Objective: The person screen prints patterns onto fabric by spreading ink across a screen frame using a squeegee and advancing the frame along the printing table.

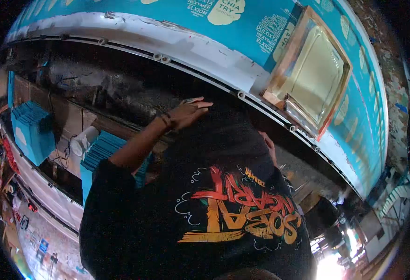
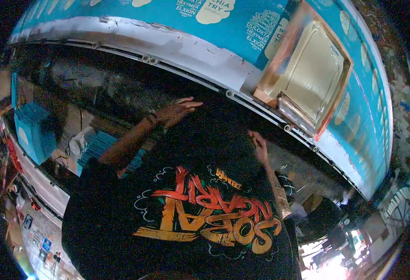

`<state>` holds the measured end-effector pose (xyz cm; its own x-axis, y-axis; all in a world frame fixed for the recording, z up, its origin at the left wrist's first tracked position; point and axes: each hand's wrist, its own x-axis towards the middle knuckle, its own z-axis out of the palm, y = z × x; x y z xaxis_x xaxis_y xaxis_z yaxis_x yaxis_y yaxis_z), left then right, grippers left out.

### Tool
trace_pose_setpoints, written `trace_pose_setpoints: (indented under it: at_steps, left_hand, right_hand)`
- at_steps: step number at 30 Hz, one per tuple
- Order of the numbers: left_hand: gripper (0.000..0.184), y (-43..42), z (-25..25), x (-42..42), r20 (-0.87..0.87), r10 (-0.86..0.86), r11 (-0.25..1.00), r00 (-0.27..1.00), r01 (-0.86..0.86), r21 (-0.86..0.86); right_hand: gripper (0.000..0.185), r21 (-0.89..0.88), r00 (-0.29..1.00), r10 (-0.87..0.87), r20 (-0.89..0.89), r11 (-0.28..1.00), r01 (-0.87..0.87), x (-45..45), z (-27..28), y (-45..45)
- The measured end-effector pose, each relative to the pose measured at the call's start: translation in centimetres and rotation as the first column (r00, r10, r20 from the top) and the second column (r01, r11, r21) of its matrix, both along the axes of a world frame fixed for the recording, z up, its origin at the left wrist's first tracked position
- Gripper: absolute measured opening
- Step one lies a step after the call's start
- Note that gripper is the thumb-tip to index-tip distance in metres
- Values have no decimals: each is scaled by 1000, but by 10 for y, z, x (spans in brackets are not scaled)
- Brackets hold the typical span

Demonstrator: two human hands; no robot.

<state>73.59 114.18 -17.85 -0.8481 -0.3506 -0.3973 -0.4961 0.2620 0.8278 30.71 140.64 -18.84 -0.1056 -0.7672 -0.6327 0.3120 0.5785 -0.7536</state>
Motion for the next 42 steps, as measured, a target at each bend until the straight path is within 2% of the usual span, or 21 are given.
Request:
trace_pose_setpoints:
  at_steps: [2, 4, 8, 10, 14, 15, 17, 19, 20, 21, 22, 23, 25, 26, 27, 28, 29, 31, 33, 37, 42]
  left_hand:
    - [51, -4, -7, 7, -146, -78, 995, 986, 67, -80]
    - [55, -9, 33, 0, -32, 115, 993, 993, -114, 34]
    - [49, -10, 67, 11, -25, 123, 992, 992, -122, 26]
    - [45, -2, 76, 14, -139, 256, 967, 957, -254, 33]
    - [42, -1, 123, 21, -118, 326, 945, 938, -323, 42]
    - [44, -6, 135, 18, -99, 398, 916, 912, -389, 101]
    - [47, -6, 134, 18, -70, 472, 875, 879, -458, 156]
    - [59, 0, 98, 26, -276, 615, 788, 739, -567, 239]
    - [59, 1, 81, 27, -274, 616, 788, 739, -571, 231]
    - [63, 1, 66, 25, -215, 758, 632, 616, -612, 476]
    - [68, 3, 53, 26, -109, 866, 422, 489, -596, 683]
    - [68, 4, 45, 27, -110, 866, 424, 488, -600, 678]
    - [62, 8, 42, 30, -63, 862, 467, 503, -740, 484]
    - [62, 11, 43, 36, -61, 861, 469, 506, -740, 482]
    - [57, 15, 50, 46, 57, 787, 581, 615, -768, 269]
    - [54, 15, 67, 48, 196, 705, 686, 682, -725, 54]
    - [49, 12, 86, 51, 415, 475, 865, 776, -499, -59]
    - [49, 22, 107, 61, 462, 180, 976, 868, -215, 25]
    - [49, 48, 119, 68, 383, 40, 981, 923, -109, 160]
    - [49, 112, 118, 81, 295, 17, 962, 955, -96, 255]
    - [50, 121, 106, 101, 269, 57, 951, 962, -134, 277]
  right_hand:
    - [31, -17, 1000, 17, -5, 1000, -17, -6, -19, 12]
    - [30, -30, 999, 36, -13, 999, -37, -4, -21, 17]
    - [33, -32, 995, -87, -39, 996, 86, 13, 8, 17]
    - [33, 9, 993, -78, -88, 997, 79, 14, 17, 19]
    - [33, 82, 987, -36, -159, 995, 50, 8, 18, 28]
    - [33, 96, 985, -29, -169, 994, 46, 7, 17, 28]
    - [33, 115, 983, -13, -181, 993, 35, 5, 15, 30]
    - [33, 134, 983, -2, -184, 991, 27, 4, 13, 33]
    - [33, 140, 983, 3, -186, 990, 24, 3, 11, 33]
    - [33, 143, 983, 8, -186, 990, 19, 2, 11, 33]
    - [33, 145, 983, 13, -183, 989, 14, 1, 10, 34]
    - [33, 149, 982, 17, -185, 989, 11, 0, 9, 34]
    - [33, 160, 982, 23, -185, 987, 7, 0, 7, 39]
    - [33, 163, 982, 24, -187, 987, 7, -1, 6, 40]
    - [33, 164, 982, 28, -188, 986, 4, -2, 6, 42]
    - [33, 165, 982, 27, -188, 986, 4, -2, 6, 43]
    - [33, 167, 981, 28, -191, 986, 5, -3, 6, 44]
    - [33, 166, 981, 19, -193, 986, 14, -3, 6, 47]
    - [33, 161, 981, 8, -194, 987, 24, -2, 4, 50]
    - [32, 158, 981, -8, -191, 987, 39, 2, -1, 56]
    - [32, 154, 982, -31, -186, 986, 61, 4, -8, 66]
